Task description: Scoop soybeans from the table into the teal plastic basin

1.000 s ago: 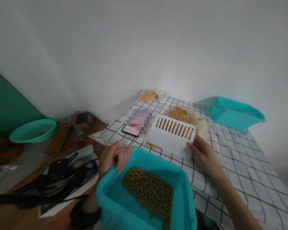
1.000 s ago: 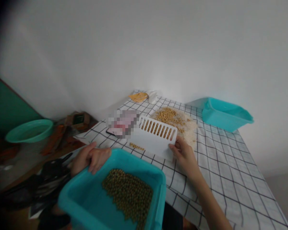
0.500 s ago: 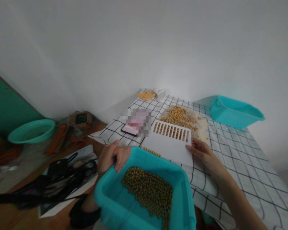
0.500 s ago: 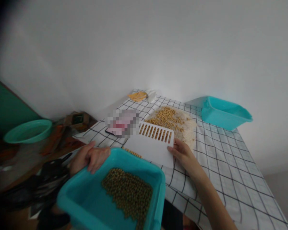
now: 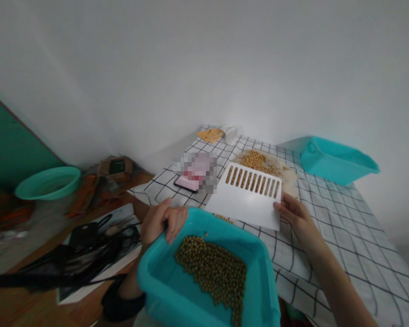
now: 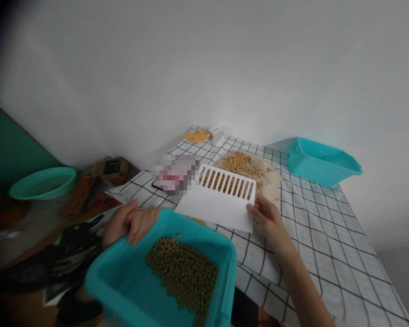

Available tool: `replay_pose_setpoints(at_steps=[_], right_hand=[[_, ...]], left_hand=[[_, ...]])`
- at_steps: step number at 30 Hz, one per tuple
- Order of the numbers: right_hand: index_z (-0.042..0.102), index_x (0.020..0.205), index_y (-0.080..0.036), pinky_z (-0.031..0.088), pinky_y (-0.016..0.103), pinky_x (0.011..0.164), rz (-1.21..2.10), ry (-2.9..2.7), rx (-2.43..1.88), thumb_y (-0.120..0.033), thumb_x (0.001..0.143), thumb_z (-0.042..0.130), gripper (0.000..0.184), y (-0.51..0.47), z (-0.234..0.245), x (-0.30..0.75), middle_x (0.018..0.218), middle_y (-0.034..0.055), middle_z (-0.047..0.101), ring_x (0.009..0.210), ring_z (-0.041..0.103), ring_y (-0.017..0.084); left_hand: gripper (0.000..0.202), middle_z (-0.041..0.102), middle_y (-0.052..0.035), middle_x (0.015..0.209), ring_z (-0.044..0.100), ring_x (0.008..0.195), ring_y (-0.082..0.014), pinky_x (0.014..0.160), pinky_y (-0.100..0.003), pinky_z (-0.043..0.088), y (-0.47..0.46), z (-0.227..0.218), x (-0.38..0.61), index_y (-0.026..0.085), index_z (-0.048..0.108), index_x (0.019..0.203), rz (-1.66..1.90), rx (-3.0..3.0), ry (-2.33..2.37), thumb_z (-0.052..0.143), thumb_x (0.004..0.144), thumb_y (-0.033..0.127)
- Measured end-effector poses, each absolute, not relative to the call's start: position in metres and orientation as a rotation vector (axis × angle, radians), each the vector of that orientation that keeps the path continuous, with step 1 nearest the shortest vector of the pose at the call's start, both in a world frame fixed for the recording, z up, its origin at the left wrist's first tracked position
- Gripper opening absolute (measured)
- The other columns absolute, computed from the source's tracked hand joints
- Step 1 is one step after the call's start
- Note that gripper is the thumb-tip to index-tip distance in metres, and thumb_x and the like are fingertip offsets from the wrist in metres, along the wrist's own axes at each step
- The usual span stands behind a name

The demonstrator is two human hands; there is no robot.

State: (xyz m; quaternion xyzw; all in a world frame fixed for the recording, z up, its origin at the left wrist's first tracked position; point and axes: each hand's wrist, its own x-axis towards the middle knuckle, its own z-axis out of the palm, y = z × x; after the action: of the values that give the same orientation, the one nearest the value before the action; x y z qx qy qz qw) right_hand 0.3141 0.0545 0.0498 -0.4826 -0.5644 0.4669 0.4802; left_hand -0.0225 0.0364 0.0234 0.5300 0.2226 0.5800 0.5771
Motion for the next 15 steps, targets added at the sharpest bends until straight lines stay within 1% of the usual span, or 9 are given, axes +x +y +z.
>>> replay_pose_setpoints(at_steps=[4, 9, 11, 15], right_hand=[[0.072, 0.111, -0.027, 0.059, 0.034, 0.073, 1.125, -1.399, -1.148, -0.045, 0.084, 0.073, 0.033, 0.0568, 0.0473, 0.3126, 0.104, 0.0058, 0.079, 0.088, 0.073, 0.024], [0.073, 0.111, -0.029, 0.056, 0.038, 0.09, 1.132, -1.49, -1.129, -0.041, 0.085, 0.074, 0.029, 0.0596, 0.0433, 0.3119, 0.112, 0.0042, 0.077, 0.098, 0.072, 0.024], [0.072, 0.112, -0.03, 0.057, 0.038, 0.089, 1.206, -1.498, -1.123, -0.04, 0.085, 0.074, 0.029, 0.0586, 0.0434, 0.3106, 0.113, 0.0038, 0.077, 0.097, 0.072, 0.024], [0.07, 0.118, -0.029, 0.06, 0.035, 0.079, 1.371, -1.496, -1.079, -0.036, 0.086, 0.072, 0.032, 0.0539, 0.0482, 0.3066, 0.11, 0.0039, 0.078, 0.089, 0.074, 0.022]], left_hand=[[0.069, 0.049, -0.0026, 0.034, 0.047, 0.037, -0.0119, 0.059, -0.032, 0.045, 0.0384, 0.0233, -0.0243, 0.02, 0.051, 0.038, 1.358, 1.258, 0.49, 0.038, 0.103, 0.04], [0.07, 0.05, -0.0025, 0.034, 0.048, 0.038, -0.0112, 0.061, -0.03, 0.045, 0.0392, 0.0203, -0.0247, 0.02, 0.051, 0.038, 1.351, 1.25, 0.497, 0.035, 0.103, 0.037], [0.069, 0.05, -0.0023, 0.034, 0.048, 0.038, -0.0111, 0.062, -0.03, 0.045, 0.039, 0.0196, -0.0251, 0.02, 0.05, 0.038, 1.356, 1.247, 0.495, 0.034, 0.103, 0.037], [0.069, 0.05, -0.0019, 0.035, 0.049, 0.039, -0.0108, 0.062, -0.03, 0.044, 0.0395, 0.0201, -0.0265, 0.02, 0.05, 0.038, 1.344, 1.266, 0.489, 0.034, 0.104, 0.036]])
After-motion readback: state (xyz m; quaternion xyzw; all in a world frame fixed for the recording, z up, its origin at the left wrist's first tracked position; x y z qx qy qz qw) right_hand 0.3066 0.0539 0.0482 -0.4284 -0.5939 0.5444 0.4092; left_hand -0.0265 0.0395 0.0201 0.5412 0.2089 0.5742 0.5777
